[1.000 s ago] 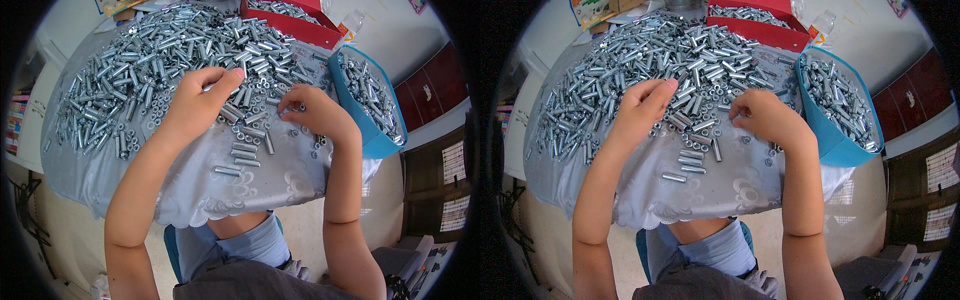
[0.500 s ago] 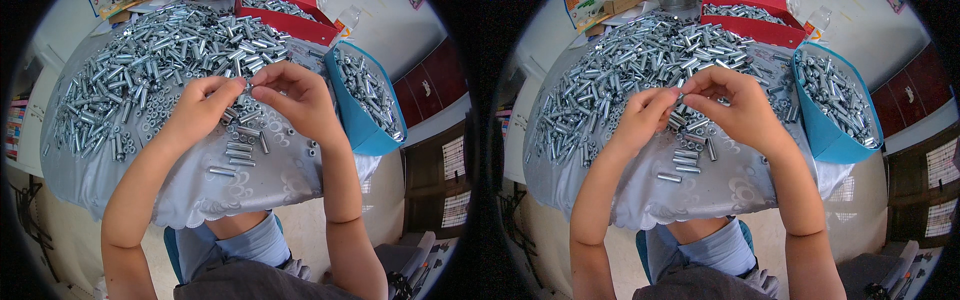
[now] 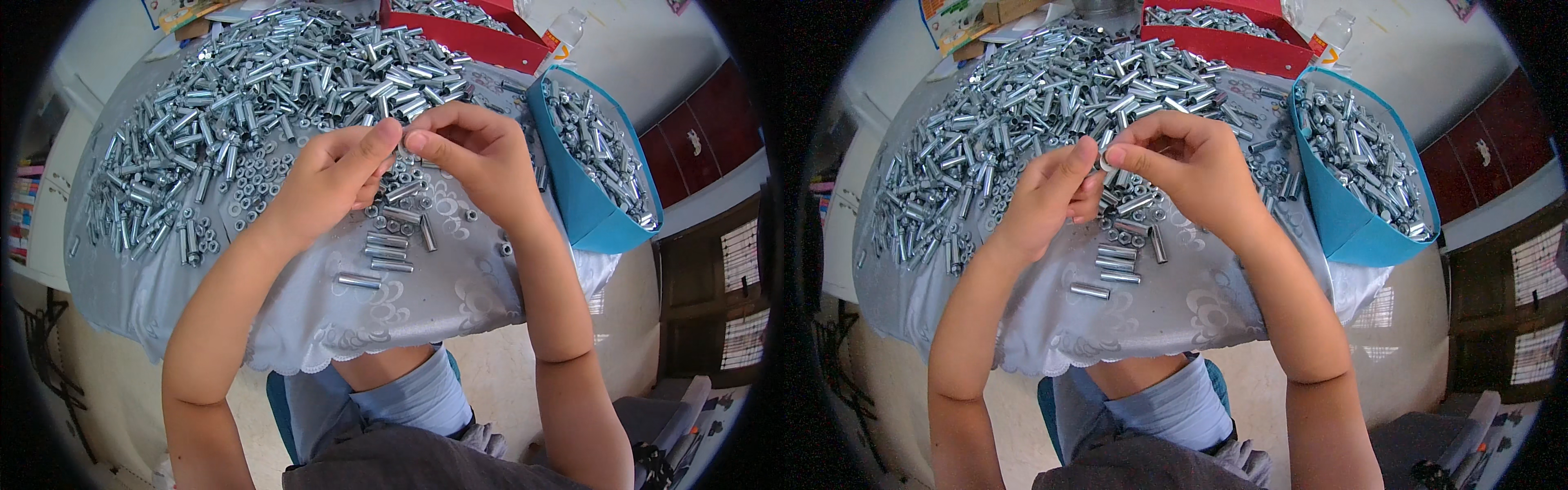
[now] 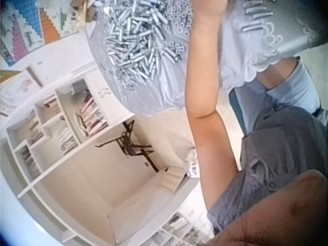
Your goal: The person sits at a table covered with a large pile of metal bolts and washers. They repeatedly pick up a bolt and a washer, thread the washer onto the bolt, and place the assembled unit into a blue container on the right. The process is continuous and repetitive throughout the clip.
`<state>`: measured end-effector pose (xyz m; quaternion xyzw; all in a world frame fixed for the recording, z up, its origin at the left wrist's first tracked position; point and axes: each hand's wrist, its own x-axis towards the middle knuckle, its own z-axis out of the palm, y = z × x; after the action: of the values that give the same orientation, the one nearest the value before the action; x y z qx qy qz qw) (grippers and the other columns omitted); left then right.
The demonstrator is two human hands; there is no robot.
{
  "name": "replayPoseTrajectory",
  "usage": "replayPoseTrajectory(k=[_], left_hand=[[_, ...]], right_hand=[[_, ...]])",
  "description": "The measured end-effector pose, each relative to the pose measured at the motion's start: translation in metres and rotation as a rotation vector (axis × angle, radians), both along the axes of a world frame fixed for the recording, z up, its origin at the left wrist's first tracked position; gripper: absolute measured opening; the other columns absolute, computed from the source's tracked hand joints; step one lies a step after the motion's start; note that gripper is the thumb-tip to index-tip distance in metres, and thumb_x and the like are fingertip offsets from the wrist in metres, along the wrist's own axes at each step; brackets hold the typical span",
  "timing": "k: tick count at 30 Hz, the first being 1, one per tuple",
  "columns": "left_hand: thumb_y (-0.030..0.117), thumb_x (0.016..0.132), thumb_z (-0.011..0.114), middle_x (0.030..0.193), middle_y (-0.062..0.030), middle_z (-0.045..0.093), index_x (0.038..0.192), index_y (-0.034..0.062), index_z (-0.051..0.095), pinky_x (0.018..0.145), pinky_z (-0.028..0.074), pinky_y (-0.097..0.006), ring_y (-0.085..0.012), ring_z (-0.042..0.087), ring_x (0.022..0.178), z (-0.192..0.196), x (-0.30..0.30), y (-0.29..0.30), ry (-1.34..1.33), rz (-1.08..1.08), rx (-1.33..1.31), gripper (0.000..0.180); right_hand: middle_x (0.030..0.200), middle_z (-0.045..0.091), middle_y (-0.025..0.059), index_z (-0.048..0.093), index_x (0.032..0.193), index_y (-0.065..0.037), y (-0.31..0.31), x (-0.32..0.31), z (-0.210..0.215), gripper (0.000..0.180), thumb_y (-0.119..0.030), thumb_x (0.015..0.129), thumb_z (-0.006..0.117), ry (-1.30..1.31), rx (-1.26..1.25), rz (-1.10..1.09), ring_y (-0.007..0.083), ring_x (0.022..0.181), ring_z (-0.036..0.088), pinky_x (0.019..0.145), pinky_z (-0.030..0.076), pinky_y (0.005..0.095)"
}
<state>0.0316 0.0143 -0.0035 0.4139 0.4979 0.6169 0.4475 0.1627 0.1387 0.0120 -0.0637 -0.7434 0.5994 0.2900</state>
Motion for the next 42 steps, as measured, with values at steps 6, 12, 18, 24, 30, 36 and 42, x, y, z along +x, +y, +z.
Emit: replayPoseTrajectory(k=[6, 12, 18, 24, 30, 36, 42], left_hand=[[0.05, 0.087, 0.046, 0.055, 0.0051, 0.033, 0.067, 0.0092, 0.043, 0.044, 0.026, -0.02, -0.0044, 0.03, 0.047, -0.002, 0.0, 0.0, 0.041, -0.033, 0.056, 0.046], [0.051, 0.087, 0.045, 0.06, 0.003, 0.035, 0.069, 0.0092, 0.041, 0.045, 0.028, -0.021, -0.0059, 0.033, 0.049, -0.003, -0.002, -0.001, 0.134, -0.096, 0.082, 0.045], [0.048, 0.088, 0.046, 0.061, 0.0029, 0.037, 0.07, 0.0088, 0.043, 0.046, 0.029, -0.021, -0.0055, 0.034, 0.05, -0.002, -0.003, -0.001, 0.207, -0.076, 0.075, 0.043], [0.046, 0.089, 0.047, 0.06, 0.0042, 0.036, 0.067, 0.0093, 0.043, 0.046, 0.029, -0.021, -0.0048, 0.033, 0.049, -0.001, -0.004, -0.001, 0.131, -0.033, -0.002, 0.043], [0.046, 0.087, 0.051, 0.056, 0.0065, 0.034, 0.068, 0.0072, 0.05, 0.044, 0.025, -0.02, -0.0028, 0.031, 0.047, 0.002, -0.001, -0.001, 0.016, 0.045, -0.013, 0.043], [0.044, 0.083, 0.059, 0.054, 0.0061, 0.038, 0.085, 0.0018, 0.063, 0.043, 0.024, -0.019, -0.0029, 0.033, 0.046, 0.003, 0.001, -0.002, 0.045, 0.057, -0.037, 0.042], [0.038, 0.082, 0.062, 0.05, 0.0054, 0.039, 0.081, 0.0023, 0.063, 0.043, 0.023, -0.02, -0.0034, 0.033, 0.045, 0.007, 0.001, -0.003, 0.095, 0.034, -0.123, 0.036]], right_hand=[[0.079, 0.063, 0.0032, 0.063, 0.089, 0.0, -0.003, 0.0, 0.002, 0.017, -0.012, 0.078, 0.068, -0.023, -0.073, -0.001, 0.0076, 0.075, 0.057, 0.068, 0.047, 0.0201], [0.077, 0.06, 0.0002, 0.063, 0.09, -0.003, 0.003, 0.005, 0.005, 0.02, -0.018, 0.079, 0.068, -0.164, -0.408, 0.191, 0.0052, 0.065, 0.052, 0.06, 0.043, 0.0176], [0.08, 0.061, 0.0006, 0.063, 0.091, -0.003, 0.005, 0.006, 0.003, 0.019, -0.016, 0.078, 0.068, -0.182, -0.491, 0.209, 0.0049, 0.068, 0.052, 0.062, 0.043, 0.0184], [0.082, 0.062, 0.0023, 0.063, 0.091, 0.0, 0.002, 0.003, 0.001, 0.019, -0.013, 0.078, 0.068, -0.115, -0.401, 0.154, 0.0071, 0.072, 0.055, 0.066, 0.044, 0.0197], [0.08, 0.063, 0.0036, 0.063, 0.091, 0.003, -0.008, 0.004, 0.007, 0.02, -0.011, 0.078, 0.068, -0.084, -0.195, 0.042, 0.0089, 0.077, 0.058, 0.071, 0.047, 0.0221], [0.081, 0.063, 0.0028, 0.064, 0.093, 0.0, -0.006, 0.001, -0.005, 0.023, -0.011, 0.074, 0.07, -0.04, 0.12, 0.012, 0.0074, 0.072, 0.056, 0.065, 0.045, 0.0223], [0.085, 0.061, 0.0027, 0.065, 0.095, -0.007, -0.004, 0.002, 0.003, 0.026, -0.012, 0.069, 0.07, 0.058, 0.41, -0.067, 0.0116, 0.079, 0.055, 0.068, 0.042, 0.0263]])
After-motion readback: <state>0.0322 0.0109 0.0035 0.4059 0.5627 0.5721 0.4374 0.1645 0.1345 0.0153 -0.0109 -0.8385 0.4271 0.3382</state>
